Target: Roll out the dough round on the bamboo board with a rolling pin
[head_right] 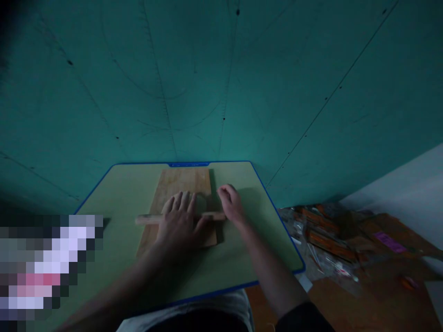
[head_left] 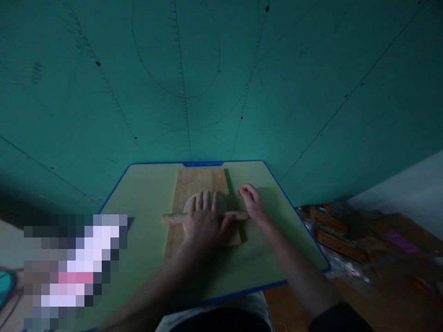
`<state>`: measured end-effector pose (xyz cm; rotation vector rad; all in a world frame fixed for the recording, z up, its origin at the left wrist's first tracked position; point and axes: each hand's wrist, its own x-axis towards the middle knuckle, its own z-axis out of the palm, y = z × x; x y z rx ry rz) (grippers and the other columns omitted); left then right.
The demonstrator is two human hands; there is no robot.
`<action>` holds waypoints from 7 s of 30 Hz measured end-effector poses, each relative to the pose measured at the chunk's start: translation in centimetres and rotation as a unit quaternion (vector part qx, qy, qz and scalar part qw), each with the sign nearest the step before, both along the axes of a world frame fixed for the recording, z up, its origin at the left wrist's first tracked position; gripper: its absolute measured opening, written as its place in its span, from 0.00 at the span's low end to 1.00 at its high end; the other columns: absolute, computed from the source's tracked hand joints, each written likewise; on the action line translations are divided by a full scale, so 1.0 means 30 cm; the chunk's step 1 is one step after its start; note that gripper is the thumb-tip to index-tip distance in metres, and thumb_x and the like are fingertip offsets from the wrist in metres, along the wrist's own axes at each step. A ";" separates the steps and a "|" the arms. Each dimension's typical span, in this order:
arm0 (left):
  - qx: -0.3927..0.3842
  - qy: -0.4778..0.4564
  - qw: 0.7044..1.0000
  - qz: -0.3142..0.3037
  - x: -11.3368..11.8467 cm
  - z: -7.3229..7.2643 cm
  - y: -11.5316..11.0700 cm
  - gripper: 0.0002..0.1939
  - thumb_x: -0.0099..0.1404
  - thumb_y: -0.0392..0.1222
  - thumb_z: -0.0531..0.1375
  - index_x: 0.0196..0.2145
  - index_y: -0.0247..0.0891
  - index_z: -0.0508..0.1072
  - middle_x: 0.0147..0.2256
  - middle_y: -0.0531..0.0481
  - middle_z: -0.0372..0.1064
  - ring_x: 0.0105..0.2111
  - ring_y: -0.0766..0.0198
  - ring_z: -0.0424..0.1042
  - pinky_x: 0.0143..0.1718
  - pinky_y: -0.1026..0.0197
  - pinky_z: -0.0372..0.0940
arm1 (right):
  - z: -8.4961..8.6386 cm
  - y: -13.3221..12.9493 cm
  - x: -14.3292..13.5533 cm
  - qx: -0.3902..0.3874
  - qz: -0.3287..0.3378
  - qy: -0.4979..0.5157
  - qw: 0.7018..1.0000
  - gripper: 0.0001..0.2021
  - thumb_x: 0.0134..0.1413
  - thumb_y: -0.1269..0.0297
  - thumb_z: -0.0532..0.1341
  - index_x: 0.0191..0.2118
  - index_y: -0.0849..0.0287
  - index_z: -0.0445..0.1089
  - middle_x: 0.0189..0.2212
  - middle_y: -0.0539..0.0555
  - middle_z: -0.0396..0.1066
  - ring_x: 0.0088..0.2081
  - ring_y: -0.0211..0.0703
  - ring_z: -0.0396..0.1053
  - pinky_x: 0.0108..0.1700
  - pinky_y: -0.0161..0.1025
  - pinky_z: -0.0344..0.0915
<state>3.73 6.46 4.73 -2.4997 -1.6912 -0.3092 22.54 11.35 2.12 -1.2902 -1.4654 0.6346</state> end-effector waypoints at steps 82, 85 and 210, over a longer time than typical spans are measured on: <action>-0.102 -0.086 0.991 0.021 -0.097 0.250 0.148 0.17 0.69 0.56 0.58 0.40 0.38 0.74 0.35 0.41 0.79 0.36 0.49 0.79 0.30 0.59 0.62 | -0.052 0.079 0.119 0.018 -0.138 0.031 0.990 0.24 0.58 0.35 0.52 0.31 0.52 0.65 0.26 0.51 0.67 0.30 0.46 0.65 0.34 0.41 0.62; -0.110 -0.096 0.989 0.040 -0.103 0.245 0.147 0.12 0.67 0.48 0.57 0.37 0.39 0.75 0.34 0.42 0.79 0.35 0.50 0.79 0.30 0.59 0.60 | -0.054 0.080 0.118 0.018 -0.135 0.022 0.990 0.22 0.57 0.37 0.54 0.31 0.52 0.65 0.25 0.50 0.67 0.30 0.46 0.65 0.34 0.41 0.61; 0.000 -0.088 0.993 -0.083 -0.343 -0.034 -0.012 0.35 0.72 0.64 0.47 0.64 0.34 0.62 0.63 0.31 0.63 0.65 0.40 0.61 0.62 0.38 0.60 | 0.056 -0.255 -0.107 0.053 0.118 -0.489 0.863 0.34 0.69 0.48 0.50 0.70 0.69 0.54 0.68 0.70 0.57 0.69 0.60 0.54 0.68 0.60 0.54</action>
